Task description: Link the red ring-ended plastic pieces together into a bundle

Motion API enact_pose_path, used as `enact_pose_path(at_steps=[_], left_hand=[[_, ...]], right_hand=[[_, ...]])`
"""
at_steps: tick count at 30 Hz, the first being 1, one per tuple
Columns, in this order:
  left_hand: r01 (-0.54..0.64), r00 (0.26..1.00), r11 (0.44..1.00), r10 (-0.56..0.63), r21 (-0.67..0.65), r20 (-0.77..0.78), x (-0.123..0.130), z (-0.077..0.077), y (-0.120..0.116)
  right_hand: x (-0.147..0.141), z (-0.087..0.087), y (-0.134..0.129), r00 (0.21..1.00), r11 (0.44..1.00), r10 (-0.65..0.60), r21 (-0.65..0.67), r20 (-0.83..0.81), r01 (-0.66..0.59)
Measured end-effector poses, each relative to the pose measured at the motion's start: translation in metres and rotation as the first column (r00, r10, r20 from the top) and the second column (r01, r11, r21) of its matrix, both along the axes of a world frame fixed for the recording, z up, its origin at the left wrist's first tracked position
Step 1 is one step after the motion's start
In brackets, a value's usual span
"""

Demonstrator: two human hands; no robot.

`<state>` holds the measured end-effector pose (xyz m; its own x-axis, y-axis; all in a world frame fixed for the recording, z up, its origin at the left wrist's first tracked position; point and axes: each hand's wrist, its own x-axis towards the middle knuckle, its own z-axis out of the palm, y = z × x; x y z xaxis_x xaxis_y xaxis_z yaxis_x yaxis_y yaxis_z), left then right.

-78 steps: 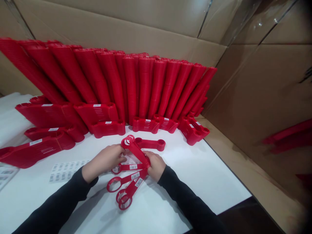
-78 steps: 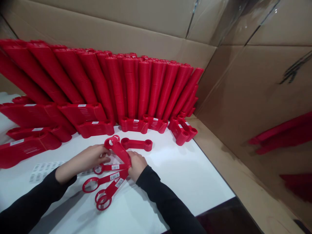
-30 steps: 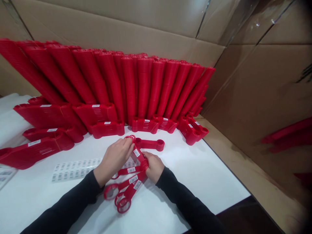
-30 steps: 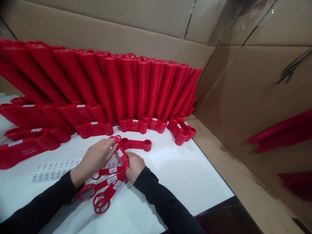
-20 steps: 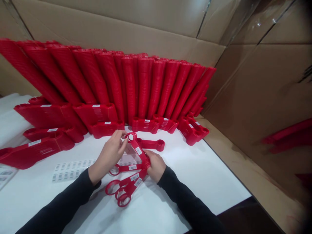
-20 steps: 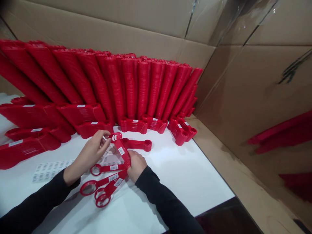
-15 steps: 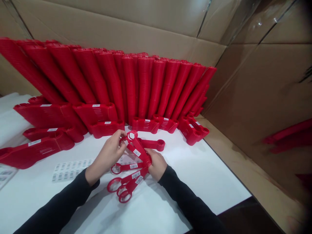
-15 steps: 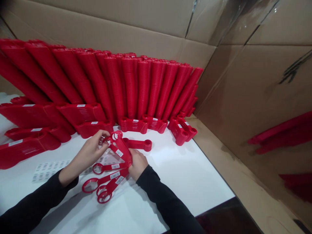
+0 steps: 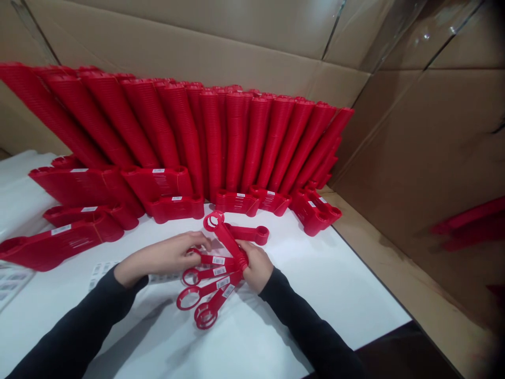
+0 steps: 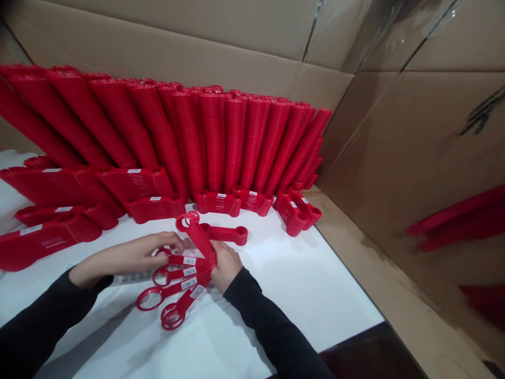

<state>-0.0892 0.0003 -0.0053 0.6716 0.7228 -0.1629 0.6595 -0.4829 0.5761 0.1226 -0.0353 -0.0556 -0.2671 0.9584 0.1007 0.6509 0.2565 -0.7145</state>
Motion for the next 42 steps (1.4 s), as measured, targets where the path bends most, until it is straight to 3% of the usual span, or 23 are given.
enact_pose_path(at_steps=[3, 5, 8, 19, 23, 27, 32, 36, 42], left_hand=[[-0.126, 0.99, 0.982, 0.133, 0.139, -0.041, -0.005, -0.011, 0.008], [-0.139, 0.98, 0.965, 0.166, 0.222, -0.106, -0.006, -0.021, 0.011], [-0.138, 0.967, 0.96, 0.184, 0.243, -0.178, -0.007, -0.032, 0.011], [-0.102, 0.972, 0.952, 0.158, 0.289, -0.176, 0.003, -0.03, 0.005], [-0.088, 0.989, 0.977, 0.109, 0.194, -0.101, -0.001, -0.014, 0.004], [-0.156, 0.979, 0.987, 0.148, 0.043, 0.14, 0.006, -0.001, 0.0], [-0.241, 0.918, 0.968, 0.25, -0.067, 0.309, 0.03, -0.011, -0.009], [-0.282, 0.904, 0.958, 0.283, -0.052, 0.32, 0.036, -0.019, -0.009], [-0.296, 0.907, 0.954, 0.296, -0.047, 0.298, 0.037, -0.014, -0.01]], right_hand=[[-0.002, -0.003, -0.001, 0.999, 0.999, 0.038, -0.016, 0.011, -0.038], [-0.004, -0.005, -0.002, 0.998, 0.998, 0.059, -0.03, 0.022, -0.058], [-0.006, -0.007, -0.002, 0.996, 0.996, 0.073, -0.053, 0.046, -0.07], [-0.007, -0.013, 0.001, 0.997, 0.996, 0.042, -0.079, 0.067, -0.037], [-0.006, -0.012, 0.001, 0.997, 0.993, 0.01, -0.12, 0.074, -0.001], [-0.007, -0.01, 0.0, 0.998, 0.99, 0.011, -0.141, 0.064, -0.002], [-0.009, -0.009, -0.001, 0.999, 0.996, 0.013, -0.085, 0.05, -0.008], [-0.009, -0.008, -0.001, 0.999, 0.997, 0.017, -0.075, 0.047, -0.014], [-0.009, -0.009, -0.002, 0.998, 0.997, 0.018, -0.07, 0.061, -0.014]])
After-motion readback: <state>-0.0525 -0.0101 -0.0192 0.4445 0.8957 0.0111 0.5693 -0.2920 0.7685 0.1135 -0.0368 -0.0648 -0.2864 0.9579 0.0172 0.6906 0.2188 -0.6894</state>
